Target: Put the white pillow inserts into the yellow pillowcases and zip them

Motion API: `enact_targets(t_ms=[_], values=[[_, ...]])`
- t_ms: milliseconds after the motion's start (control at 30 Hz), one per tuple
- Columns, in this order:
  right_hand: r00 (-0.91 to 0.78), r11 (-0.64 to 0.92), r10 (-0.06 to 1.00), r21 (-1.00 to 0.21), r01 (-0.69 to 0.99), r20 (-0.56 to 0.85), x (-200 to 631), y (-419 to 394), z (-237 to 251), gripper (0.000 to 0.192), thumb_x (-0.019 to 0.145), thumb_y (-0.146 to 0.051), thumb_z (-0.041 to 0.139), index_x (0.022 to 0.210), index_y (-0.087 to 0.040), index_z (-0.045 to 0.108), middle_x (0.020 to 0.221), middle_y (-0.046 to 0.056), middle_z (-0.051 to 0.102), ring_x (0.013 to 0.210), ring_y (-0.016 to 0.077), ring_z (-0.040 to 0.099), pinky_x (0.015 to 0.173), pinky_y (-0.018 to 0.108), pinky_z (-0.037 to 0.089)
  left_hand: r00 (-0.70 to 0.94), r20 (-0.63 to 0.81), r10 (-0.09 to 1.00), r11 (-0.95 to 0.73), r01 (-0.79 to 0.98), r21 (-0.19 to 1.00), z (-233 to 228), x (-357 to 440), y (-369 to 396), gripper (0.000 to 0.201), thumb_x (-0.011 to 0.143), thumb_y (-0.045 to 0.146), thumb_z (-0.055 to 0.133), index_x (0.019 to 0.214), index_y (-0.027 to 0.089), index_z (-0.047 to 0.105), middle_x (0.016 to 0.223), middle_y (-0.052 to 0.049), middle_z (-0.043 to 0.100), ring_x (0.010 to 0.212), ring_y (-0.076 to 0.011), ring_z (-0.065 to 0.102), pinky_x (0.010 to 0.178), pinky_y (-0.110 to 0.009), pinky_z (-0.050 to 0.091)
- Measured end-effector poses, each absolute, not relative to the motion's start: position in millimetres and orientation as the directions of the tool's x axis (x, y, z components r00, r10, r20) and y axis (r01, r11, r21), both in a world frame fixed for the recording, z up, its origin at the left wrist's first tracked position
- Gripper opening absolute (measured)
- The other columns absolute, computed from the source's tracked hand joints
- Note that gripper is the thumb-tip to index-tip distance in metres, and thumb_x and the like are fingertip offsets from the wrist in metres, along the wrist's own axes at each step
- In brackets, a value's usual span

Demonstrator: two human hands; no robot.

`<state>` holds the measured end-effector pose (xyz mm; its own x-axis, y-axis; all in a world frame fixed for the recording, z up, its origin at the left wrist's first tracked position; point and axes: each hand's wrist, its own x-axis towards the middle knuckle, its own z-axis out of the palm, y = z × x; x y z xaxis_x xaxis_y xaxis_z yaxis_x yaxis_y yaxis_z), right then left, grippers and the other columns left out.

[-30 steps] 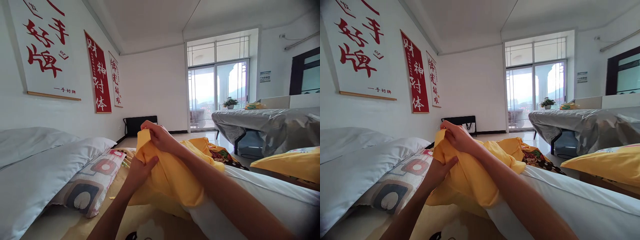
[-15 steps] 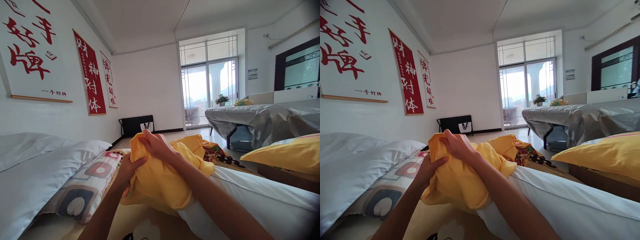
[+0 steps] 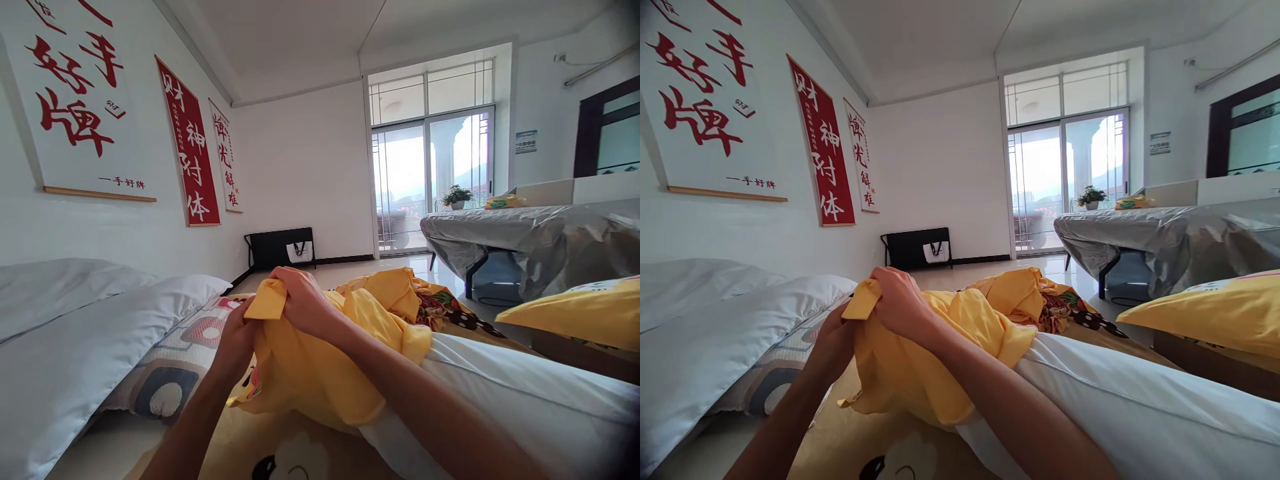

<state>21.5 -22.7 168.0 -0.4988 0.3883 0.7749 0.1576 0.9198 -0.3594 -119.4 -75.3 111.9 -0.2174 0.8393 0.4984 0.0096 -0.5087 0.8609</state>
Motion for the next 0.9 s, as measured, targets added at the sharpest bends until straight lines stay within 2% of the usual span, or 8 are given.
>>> enact_targets(t_ms=[67,133,267,400,600,733,800,900], values=[[-0.514,0.917,0.381,-0.385,0.104,0.769,17,-22,165,0.02,0.064,-0.009,0.048,0.078,-0.02,0.056,0.072,-0.003,0.057,0.065,0.0113,0.046,0.058,0.021,0.03,-0.208,0.466,0.86,-0.478,-0.006,0.879,112,-117,-80,0.035,0.069,0.034,0.073,0.099,0.016,0.066,0.082,-0.003,0.068,0.071,-0.0162,0.061,0.06,-0.022,0.046],[-0.559,0.925,0.326,-0.381,0.02,0.763,16,-17,164,0.019,0.068,-0.009,0.046,0.079,-0.02,0.057,0.069,-0.004,0.057,0.064,0.0104,0.046,0.059,0.02,0.031,-0.208,0.445,0.871,-0.452,0.013,0.892,114,-116,-84,0.037,0.068,0.038,0.075,0.095,0.015,0.065,0.077,-0.003,0.067,0.068,-0.0163,0.061,0.059,-0.023,0.047],[-0.629,0.953,0.198,-0.299,-0.057,0.752,18,-4,163,0.013,0.075,-0.014,0.046,0.079,-0.019,0.057,0.067,-0.005,0.053,0.062,0.0092,0.044,0.061,0.02,0.031,-0.208,0.463,0.862,-0.426,0.2,0.882,122,-119,-88,0.036,0.068,0.041,0.074,0.091,0.015,0.066,0.076,-0.003,0.067,0.069,-0.0176,0.061,0.058,-0.024,0.047],[-0.671,0.948,0.236,-0.318,-0.001,0.703,17,-1,162,0.005,0.073,-0.016,0.049,0.07,-0.019,0.051,0.061,-0.006,0.047,0.057,0.0087,0.038,0.055,0.021,0.027,-0.255,0.524,0.813,-0.406,0.397,0.823,127,-123,-87,0.03,0.063,0.038,0.077,0.078,0.014,0.068,0.069,-0.002,0.065,0.062,-0.0153,0.057,0.052,-0.021,0.043],[-0.62,0.929,0.22,-0.355,-0.103,0.753,20,-5,170,0.012,0.073,-0.013,0.043,0.073,-0.018,0.053,0.065,-0.004,0.05,0.061,0.0093,0.041,0.059,0.021,0.03,-0.312,0.495,0.811,-0.405,0.311,0.86,81,-121,-93,0.047,0.065,0.046,0.075,0.099,0.015,0.065,0.086,-0.007,0.071,0.079,-0.0244,0.066,0.064,-0.03,0.052],[-0.633,0.867,0.218,-0.446,-0.224,0.743,20,-6,172,0.012,0.074,-0.016,0.044,0.075,-0.016,0.056,0.07,-0.001,0.054,0.067,0.0109,0.047,0.061,0.022,0.034,-0.349,0.481,0.804,-0.329,0.413,0.849,51,-113,-88,0.036,0.065,0.042,0.075,0.086,0.014,0.068,0.086,-0.01,0.073,0.081,-0.0278,0.067,0.067,-0.033,0.053],[-0.658,0.838,0.186,-0.467,-0.282,0.73,19,-7,172,0.013,0.073,-0.016,0.045,0.077,-0.016,0.057,0.072,-0.001,0.056,0.069,0.0112,0.049,0.064,0.022,0.037,-0.36,0.515,0.778,-0.353,0.428,0.832,47,-108,-81,0.029,0.067,0.041,0.073,0.079,0.015,0.069,0.079,-0.008,0.072,0.077,-0.027,0.066,0.066,-0.033,0.052],[-0.675,0.804,0.16,-0.492,-0.334,0.72,18,-8,172,0.013,0.073,-0.016,0.047,0.077,-0.015,0.059,0.074,-0.001,0.058,0.07,0.0111,0.051,0.065,0.022,0.039,-0.381,0.559,0.737,-0.417,0.394,0.819,49,-102,-71,0.027,0.07,0.042,0.07,0.08,0.016,0.069,0.077,-0.006,0.071,0.079,-0.0252,0.066,0.067,-0.031,0.051]])
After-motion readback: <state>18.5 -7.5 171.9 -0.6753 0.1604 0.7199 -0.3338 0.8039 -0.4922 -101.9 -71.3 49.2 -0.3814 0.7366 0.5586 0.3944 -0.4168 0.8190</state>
